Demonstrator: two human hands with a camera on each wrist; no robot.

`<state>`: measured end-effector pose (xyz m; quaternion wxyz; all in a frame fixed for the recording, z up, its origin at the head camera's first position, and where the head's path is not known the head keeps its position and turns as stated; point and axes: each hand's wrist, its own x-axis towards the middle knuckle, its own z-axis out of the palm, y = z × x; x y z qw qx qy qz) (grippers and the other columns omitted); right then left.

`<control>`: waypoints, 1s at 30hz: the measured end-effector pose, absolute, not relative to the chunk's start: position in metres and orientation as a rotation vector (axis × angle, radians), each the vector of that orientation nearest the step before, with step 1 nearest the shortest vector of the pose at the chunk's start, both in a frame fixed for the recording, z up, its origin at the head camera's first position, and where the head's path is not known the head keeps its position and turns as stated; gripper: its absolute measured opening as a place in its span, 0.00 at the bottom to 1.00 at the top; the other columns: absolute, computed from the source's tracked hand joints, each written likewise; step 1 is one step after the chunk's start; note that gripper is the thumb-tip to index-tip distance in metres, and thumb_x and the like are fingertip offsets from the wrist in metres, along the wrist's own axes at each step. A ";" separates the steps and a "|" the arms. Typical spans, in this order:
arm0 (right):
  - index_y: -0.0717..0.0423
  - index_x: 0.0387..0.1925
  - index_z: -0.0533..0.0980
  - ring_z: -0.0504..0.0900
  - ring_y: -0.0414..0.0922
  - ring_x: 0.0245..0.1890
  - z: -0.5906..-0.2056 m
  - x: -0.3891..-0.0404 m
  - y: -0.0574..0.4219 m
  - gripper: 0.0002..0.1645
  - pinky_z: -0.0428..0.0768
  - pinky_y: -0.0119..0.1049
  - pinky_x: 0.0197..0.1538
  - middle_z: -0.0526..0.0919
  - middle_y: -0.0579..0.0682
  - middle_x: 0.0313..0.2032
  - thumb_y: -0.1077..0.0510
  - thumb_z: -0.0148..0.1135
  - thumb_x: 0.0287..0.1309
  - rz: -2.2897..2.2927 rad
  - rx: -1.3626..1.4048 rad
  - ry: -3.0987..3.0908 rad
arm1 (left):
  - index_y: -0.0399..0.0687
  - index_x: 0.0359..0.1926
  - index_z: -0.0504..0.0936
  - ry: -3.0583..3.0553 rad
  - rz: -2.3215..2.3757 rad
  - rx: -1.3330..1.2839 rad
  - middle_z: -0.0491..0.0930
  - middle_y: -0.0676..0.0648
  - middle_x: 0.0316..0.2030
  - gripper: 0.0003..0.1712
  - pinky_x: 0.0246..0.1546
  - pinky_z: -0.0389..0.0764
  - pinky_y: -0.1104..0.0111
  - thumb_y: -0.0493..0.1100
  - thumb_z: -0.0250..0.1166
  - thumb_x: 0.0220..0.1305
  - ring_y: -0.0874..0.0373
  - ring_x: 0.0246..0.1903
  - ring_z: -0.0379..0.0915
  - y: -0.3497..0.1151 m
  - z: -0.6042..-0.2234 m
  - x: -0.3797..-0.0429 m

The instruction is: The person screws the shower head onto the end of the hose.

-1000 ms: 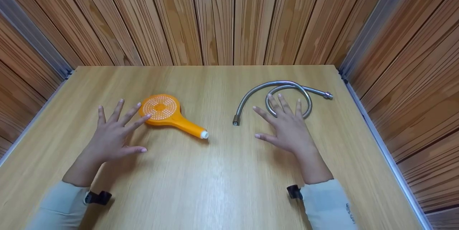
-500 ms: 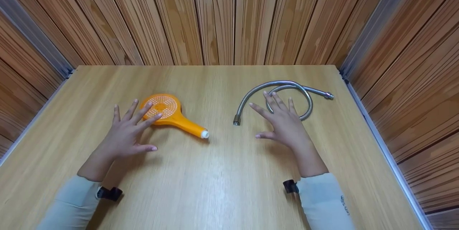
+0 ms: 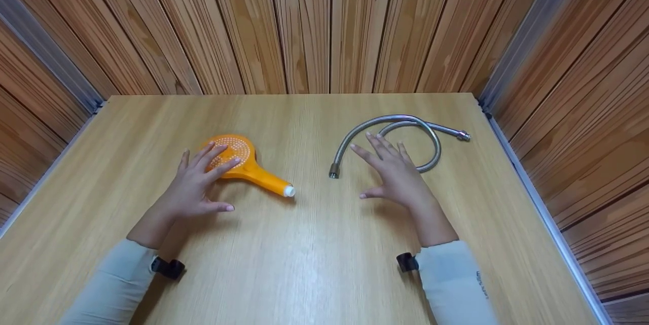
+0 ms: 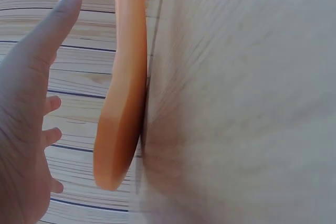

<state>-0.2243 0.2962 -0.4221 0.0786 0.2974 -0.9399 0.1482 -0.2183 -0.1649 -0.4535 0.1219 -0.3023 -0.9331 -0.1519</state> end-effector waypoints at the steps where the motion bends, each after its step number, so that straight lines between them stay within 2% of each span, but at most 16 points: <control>1: 0.40 0.74 0.58 0.49 0.62 0.73 -0.423 -0.225 0.296 0.64 0.45 0.66 0.67 0.50 0.59 0.75 0.46 0.82 0.34 0.456 0.890 -2.812 | 0.72 0.72 0.62 -2.718 -0.461 -0.888 0.53 0.44 0.74 0.54 0.60 0.31 0.31 0.73 0.70 0.43 0.39 0.73 0.40 -0.163 -0.454 -0.220; 8: 0.38 0.74 0.58 0.51 0.60 0.73 -0.427 -0.229 0.294 0.63 0.47 0.65 0.67 0.52 0.55 0.75 0.46 0.82 0.36 0.568 0.890 -2.815 | 0.65 0.70 0.68 -2.645 -0.679 -0.943 0.60 0.47 0.71 0.47 0.65 0.35 0.36 0.64 0.73 0.49 0.46 0.70 0.50 -0.153 -0.454 -0.226; 14: 0.45 0.72 0.63 0.52 0.59 0.72 -0.431 -0.234 0.294 0.58 0.48 0.64 0.67 0.55 0.55 0.74 0.48 0.81 0.38 0.670 0.909 -2.800 | 0.60 0.67 0.73 -2.609 -0.808 -1.001 0.68 0.50 0.66 0.43 0.67 0.42 0.41 0.59 0.76 0.49 0.52 0.65 0.60 -0.143 -0.452 -0.232; 18: 0.48 0.70 0.66 0.53 0.60 0.72 -0.434 -0.238 0.294 0.55 0.48 0.62 0.68 0.55 0.55 0.74 0.48 0.81 0.39 0.723 0.907 -2.800 | 0.56 0.64 0.76 -2.638 -0.863 -1.046 0.69 0.50 0.66 0.42 0.68 0.44 0.43 0.58 0.78 0.47 0.53 0.66 0.61 -0.136 -0.449 -0.238; 23: 0.49 0.68 0.69 0.53 0.63 0.71 -0.439 -0.243 0.294 0.52 0.50 0.62 0.67 0.55 0.56 0.73 0.49 0.81 0.38 0.793 0.893 -2.803 | 0.53 0.64 0.76 -2.746 -1.008 -1.066 0.67 0.51 0.68 0.42 0.69 0.44 0.47 0.54 0.79 0.47 0.53 0.68 0.58 -0.128 -0.445 -0.248; 30: 0.49 0.68 0.69 0.50 0.62 0.72 -0.444 -0.247 0.290 0.51 0.50 0.63 0.67 0.54 0.55 0.74 0.50 0.81 0.40 0.845 0.852 -2.854 | 0.51 0.60 0.80 -2.887 -1.144 -1.047 0.73 0.55 0.63 0.32 0.70 0.39 0.50 0.50 0.76 0.52 0.58 0.65 0.63 -0.121 -0.442 -0.261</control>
